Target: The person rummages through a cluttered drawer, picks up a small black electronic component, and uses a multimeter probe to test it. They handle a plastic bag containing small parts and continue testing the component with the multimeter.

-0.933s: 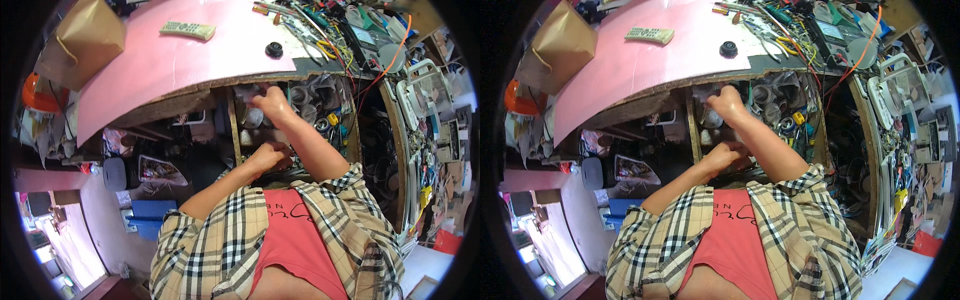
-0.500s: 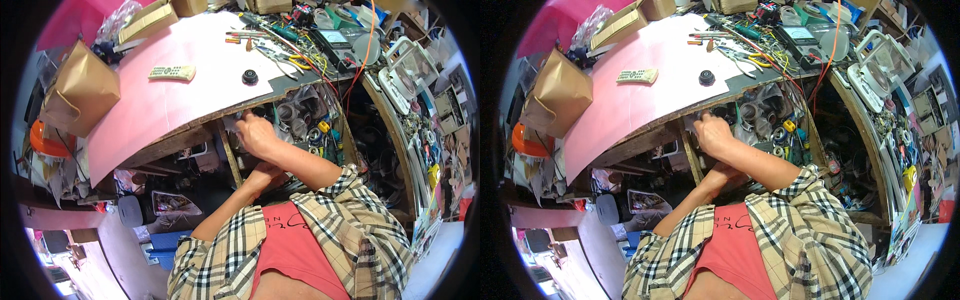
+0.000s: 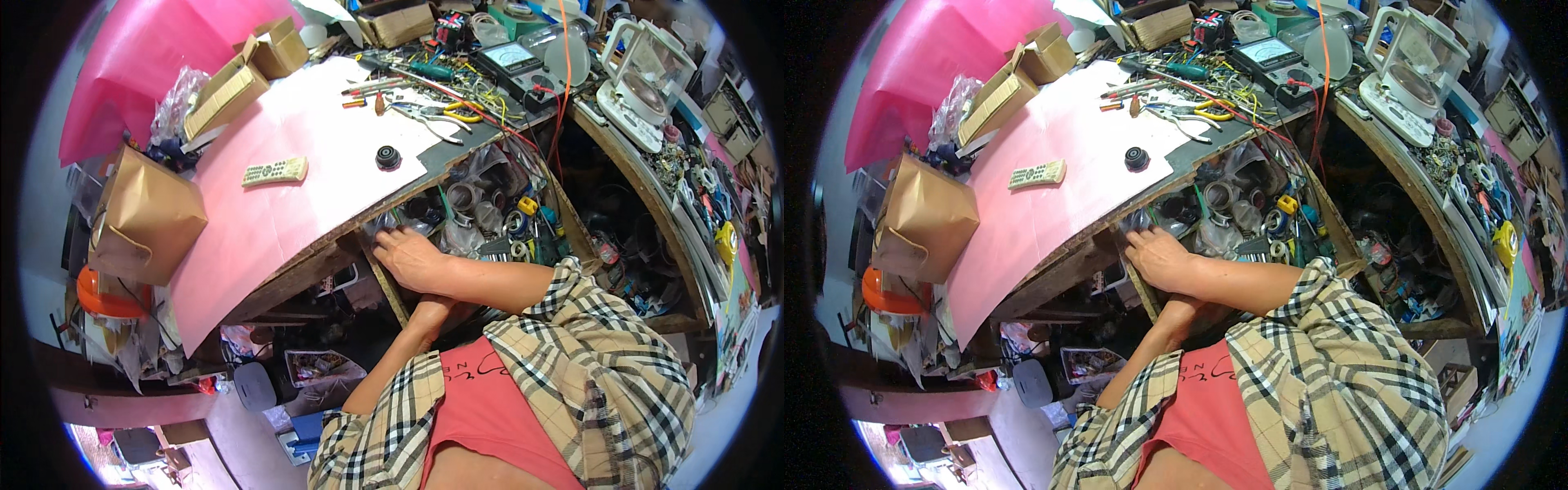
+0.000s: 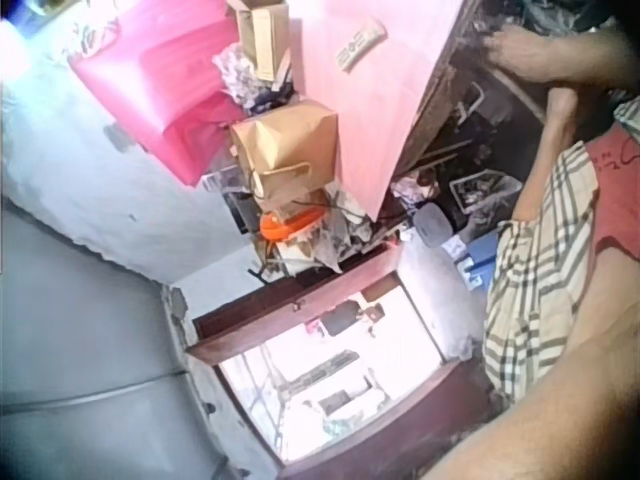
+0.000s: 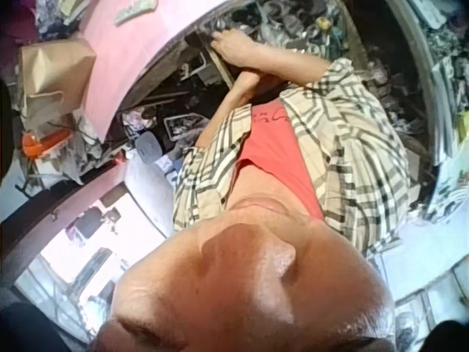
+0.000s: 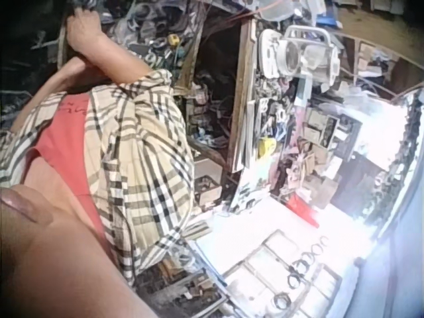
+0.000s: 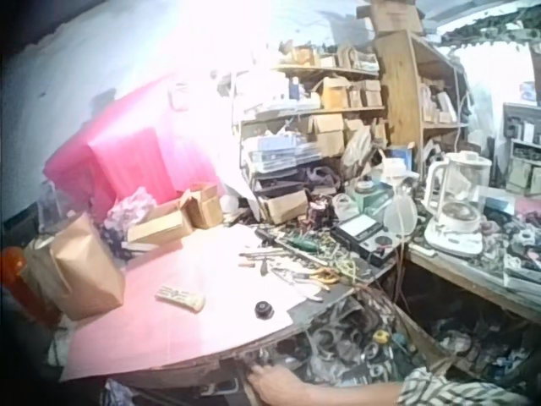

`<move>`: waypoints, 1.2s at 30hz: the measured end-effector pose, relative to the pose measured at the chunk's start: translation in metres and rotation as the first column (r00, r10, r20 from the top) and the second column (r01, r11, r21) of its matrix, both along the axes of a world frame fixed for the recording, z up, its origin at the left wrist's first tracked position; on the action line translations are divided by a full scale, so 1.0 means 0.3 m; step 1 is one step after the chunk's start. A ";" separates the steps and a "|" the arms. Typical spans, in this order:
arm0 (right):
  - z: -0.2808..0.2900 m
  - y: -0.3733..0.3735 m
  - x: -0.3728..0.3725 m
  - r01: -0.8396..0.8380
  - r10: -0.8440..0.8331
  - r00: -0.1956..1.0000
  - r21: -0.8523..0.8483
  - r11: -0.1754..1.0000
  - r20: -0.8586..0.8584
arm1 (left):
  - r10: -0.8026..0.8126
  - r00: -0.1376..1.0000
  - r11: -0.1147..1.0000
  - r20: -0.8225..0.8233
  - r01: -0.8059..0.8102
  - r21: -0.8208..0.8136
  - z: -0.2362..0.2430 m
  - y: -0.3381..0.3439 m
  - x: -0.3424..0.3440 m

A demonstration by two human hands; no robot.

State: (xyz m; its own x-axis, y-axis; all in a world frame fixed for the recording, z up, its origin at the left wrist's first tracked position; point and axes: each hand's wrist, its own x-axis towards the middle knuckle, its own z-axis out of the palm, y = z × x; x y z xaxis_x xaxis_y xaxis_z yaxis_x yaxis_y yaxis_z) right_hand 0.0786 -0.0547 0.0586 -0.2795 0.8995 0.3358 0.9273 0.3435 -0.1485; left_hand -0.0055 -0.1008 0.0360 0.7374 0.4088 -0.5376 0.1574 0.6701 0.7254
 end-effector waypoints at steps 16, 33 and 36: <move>0.115 -0.218 0.198 0.053 -0.048 0.856 -0.005 0.999 -0.515 | -0.252 0.968 0.850 0.006 0.218 0.479 0.171 0.104 -0.142; 0.014 -0.232 0.131 -0.132 0.050 0.865 -0.129 0.983 -0.500 | 0.407 0.909 -0.082 -0.086 0.131 0.988 0.452 0.545 0.073; 0.030 -0.231 0.140 -0.102 0.032 0.846 -0.103 0.989 -0.532 | 0.395 0.918 -0.052 -0.043 0.069 0.996 0.433 0.549 0.062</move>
